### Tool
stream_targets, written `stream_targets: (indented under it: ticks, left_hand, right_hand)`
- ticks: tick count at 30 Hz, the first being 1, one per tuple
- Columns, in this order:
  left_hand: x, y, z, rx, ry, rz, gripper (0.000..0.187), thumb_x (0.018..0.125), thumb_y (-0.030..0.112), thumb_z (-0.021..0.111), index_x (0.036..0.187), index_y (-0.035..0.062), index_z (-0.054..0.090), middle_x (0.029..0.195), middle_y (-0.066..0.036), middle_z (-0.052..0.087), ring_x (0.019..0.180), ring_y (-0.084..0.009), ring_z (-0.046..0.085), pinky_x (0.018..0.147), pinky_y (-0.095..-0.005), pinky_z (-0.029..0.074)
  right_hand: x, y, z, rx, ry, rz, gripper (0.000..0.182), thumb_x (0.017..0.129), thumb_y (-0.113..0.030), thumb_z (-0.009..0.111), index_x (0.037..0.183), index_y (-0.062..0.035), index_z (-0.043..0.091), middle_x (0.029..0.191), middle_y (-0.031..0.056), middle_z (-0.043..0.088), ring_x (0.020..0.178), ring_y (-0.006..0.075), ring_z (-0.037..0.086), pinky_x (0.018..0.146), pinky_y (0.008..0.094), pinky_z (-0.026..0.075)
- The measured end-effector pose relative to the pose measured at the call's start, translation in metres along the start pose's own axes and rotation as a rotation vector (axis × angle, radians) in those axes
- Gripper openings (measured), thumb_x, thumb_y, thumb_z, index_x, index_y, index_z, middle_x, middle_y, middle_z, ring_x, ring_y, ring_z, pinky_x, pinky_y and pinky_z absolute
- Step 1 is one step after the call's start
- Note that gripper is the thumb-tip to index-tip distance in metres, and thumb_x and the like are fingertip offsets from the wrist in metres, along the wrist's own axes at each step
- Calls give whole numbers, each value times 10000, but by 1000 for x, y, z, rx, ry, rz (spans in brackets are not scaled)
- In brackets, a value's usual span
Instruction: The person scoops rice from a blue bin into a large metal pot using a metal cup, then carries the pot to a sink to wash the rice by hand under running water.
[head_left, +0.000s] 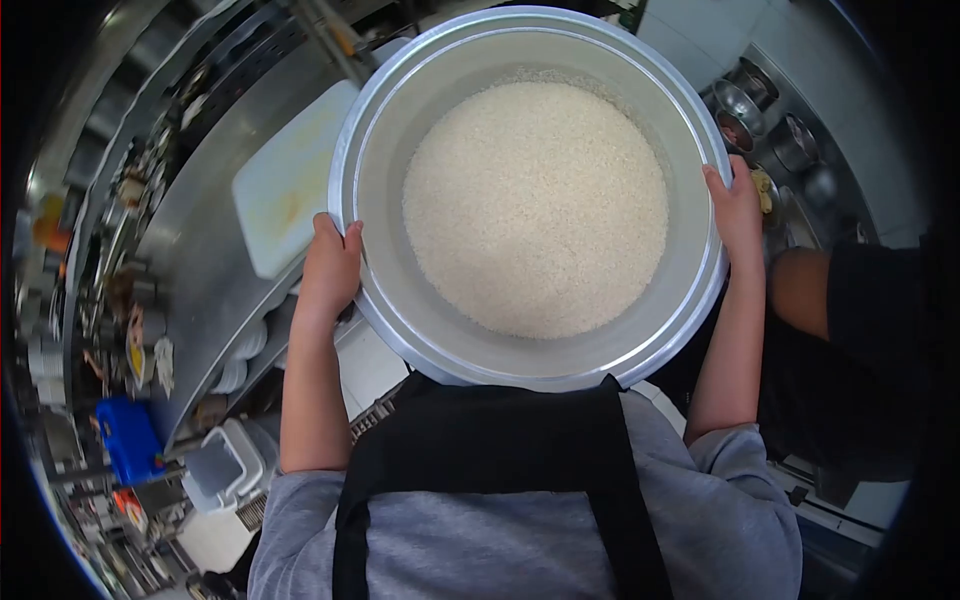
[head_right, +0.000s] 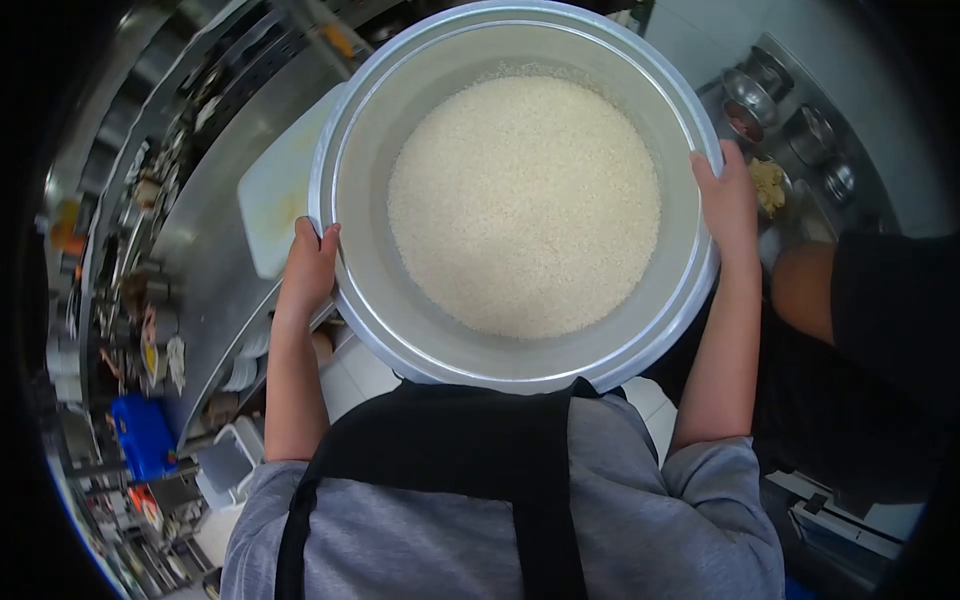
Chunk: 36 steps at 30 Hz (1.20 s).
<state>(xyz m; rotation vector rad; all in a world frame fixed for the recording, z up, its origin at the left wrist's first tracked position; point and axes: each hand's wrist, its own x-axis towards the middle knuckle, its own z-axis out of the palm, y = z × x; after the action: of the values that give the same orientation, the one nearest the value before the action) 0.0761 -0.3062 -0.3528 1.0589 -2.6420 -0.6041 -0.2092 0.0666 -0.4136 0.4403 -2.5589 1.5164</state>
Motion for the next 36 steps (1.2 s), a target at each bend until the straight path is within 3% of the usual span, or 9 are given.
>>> stream_targets:
  ticks: [5, 6, 9, 18, 22, 26, 32, 36]
  left_hand:
    - [33, -7, 31, 4, -28, 106, 340, 957, 250, 474, 987, -78, 390, 894, -338, 594, 841, -481, 591, 738, -479, 465]
    - [82, -9, 20, 19, -29, 116, 340, 957, 250, 474, 987, -78, 390, 894, -338, 594, 841, -481, 591, 738, -479, 465]
    - [112, 13, 14, -29, -89, 59, 326, 955, 233, 477, 998, -80, 396, 909, -326, 603, 847, -458, 604, 742, -467, 469]
    - [290, 54, 77, -53, -177, 86, 314, 943, 223, 491, 1007, -72, 404, 970, -323, 598, 907, -451, 599, 787, -467, 457]
    - [360, 62, 108, -17, -193, 82, 328, 927, 217, 519, 1013, -74, 396, 995, -339, 585, 950, -473, 581, 814, -477, 448]
    - [407, 67, 102, 33, -245, 19, 396, 884, 204, 589, 1060, -83, 381, 1020, -350, 576, 967, -483, 573, 843, -465, 453]
    - [474, 50, 97, 47, -143, 35, 405, 848, 151, 635, 1074, -78, 390, 1029, -333, 580, 994, -471, 572, 849, -445, 455]
    - [506, 40, 103, 53, -58, -19, 385, 859, 145, 620, 1079, -74, 391, 1034, -321, 575, 992, -458, 572, 852, -447, 445]
  right_hand:
    - [1, 11, -9, -202, 133, -14, 334, 855, -224, 606, 1087, 11, 555, 975, 233, 626, 925, 381, 603, 817, 382, 452]
    - [34, 0, 20, -276, 139, -6, 339, 849, -227, 614, 1086, 8, 558, 979, 239, 624, 932, 396, 596, 822, 393, 451]
    - [60, -29, 20, -242, 101, 76, 364, 848, -272, 612, 1090, -4, 565, 993, 234, 634, 939, 388, 608, 810, 396, 459]
    - [219, 5, 78, -303, 133, 152, 425, 842, -323, 637, 1119, -14, 545, 987, 244, 639, 935, 391, 620, 788, 406, 476]
    - [290, 24, 112, -351, 69, 114, 413, 834, -311, 655, 1076, 3, 540, 929, 248, 640, 888, 407, 624, 752, 425, 480]
    - [331, 13, 150, -293, -17, 244, 417, 833, -301, 654, 1077, 14, 532, 903, 257, 636, 864, 401, 630, 745, 428, 483]
    - [428, 17, 231, -208, -183, 169, 437, 838, -282, 648, 1114, 21, 499, 966, 286, 627, 922, 419, 620, 793, 430, 478]
    - [498, 25, 286, -217, -213, 83, 396, 846, -282, 641, 1077, 6, 498, 917, 268, 632, 888, 413, 621, 760, 443, 480]
